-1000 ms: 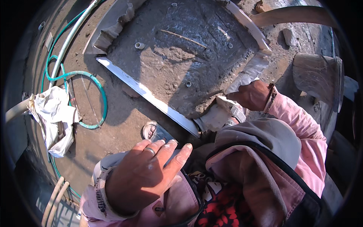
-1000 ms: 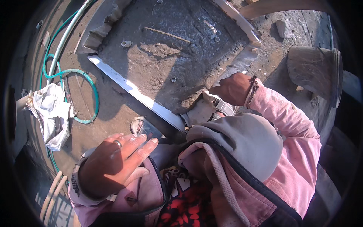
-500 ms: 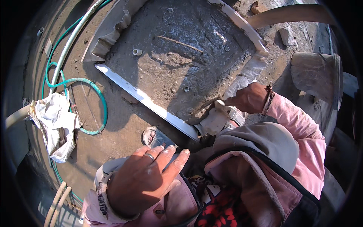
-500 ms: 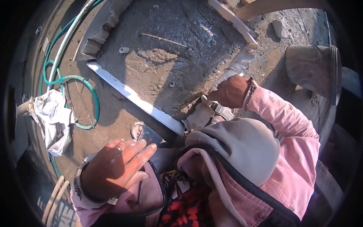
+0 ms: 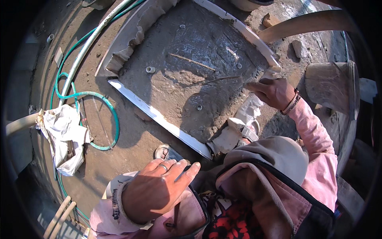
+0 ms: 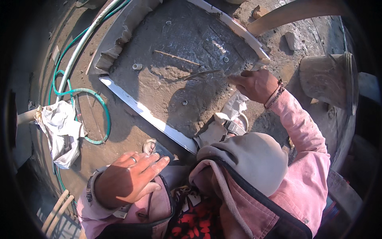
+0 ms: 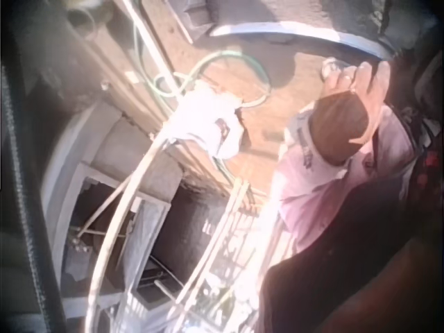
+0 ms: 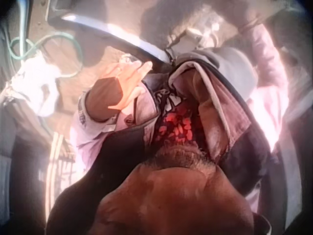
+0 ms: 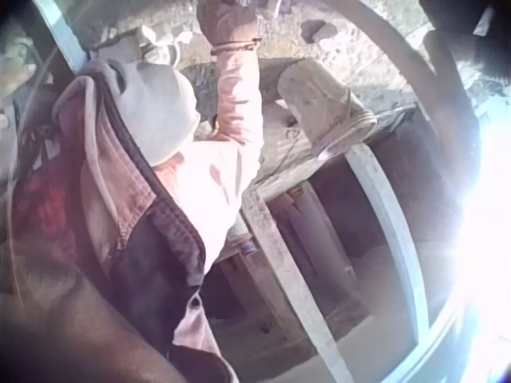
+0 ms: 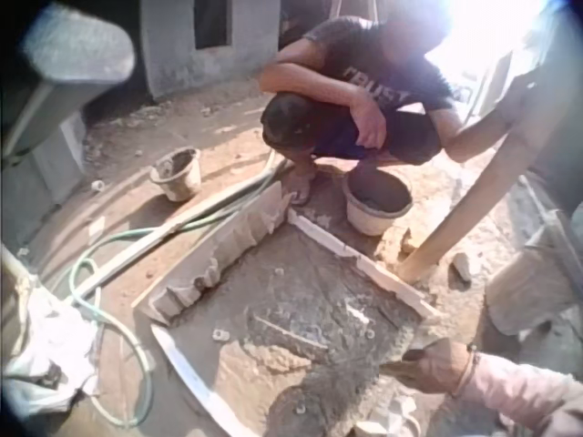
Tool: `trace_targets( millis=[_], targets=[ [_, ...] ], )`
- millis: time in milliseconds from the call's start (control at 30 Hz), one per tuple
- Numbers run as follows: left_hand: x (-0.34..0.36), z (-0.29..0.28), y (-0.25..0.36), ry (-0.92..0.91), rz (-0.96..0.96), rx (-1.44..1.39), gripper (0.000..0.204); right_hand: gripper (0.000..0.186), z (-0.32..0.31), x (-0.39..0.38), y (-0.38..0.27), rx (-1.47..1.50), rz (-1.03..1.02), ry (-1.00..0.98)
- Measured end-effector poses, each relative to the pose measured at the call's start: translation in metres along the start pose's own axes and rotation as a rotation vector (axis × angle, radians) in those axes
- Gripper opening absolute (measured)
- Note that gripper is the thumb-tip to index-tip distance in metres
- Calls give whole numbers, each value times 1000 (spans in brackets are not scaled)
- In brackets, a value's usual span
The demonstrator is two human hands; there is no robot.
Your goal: The person uses a trowel to spread and smooth wet concrete inside a small wooden frame.
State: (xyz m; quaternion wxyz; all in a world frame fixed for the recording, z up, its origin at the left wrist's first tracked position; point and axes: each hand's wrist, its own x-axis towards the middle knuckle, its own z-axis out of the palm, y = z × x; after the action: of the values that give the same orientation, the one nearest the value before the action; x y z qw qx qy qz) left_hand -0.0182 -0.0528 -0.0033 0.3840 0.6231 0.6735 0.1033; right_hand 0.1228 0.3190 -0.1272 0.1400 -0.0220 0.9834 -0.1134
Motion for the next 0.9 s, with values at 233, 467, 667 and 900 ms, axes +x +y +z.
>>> trace_targets(
  millis=[233,467,667,900],
  targets=[
    [-5,-1,5,29,-19,-22,65,33,40,-13,24,-140,-95,-102],
    [-6,-1,2,29,14,-7,67,35,19,-40,0,-35,41,-268],
    [-6,3,3,2,-4,5,68,31,3,-28,-14,152,-60,-216],
    [-9,-1,10,-12,-62,-17,64,31,42,0,-15,4,-68,-45]
  ],
)
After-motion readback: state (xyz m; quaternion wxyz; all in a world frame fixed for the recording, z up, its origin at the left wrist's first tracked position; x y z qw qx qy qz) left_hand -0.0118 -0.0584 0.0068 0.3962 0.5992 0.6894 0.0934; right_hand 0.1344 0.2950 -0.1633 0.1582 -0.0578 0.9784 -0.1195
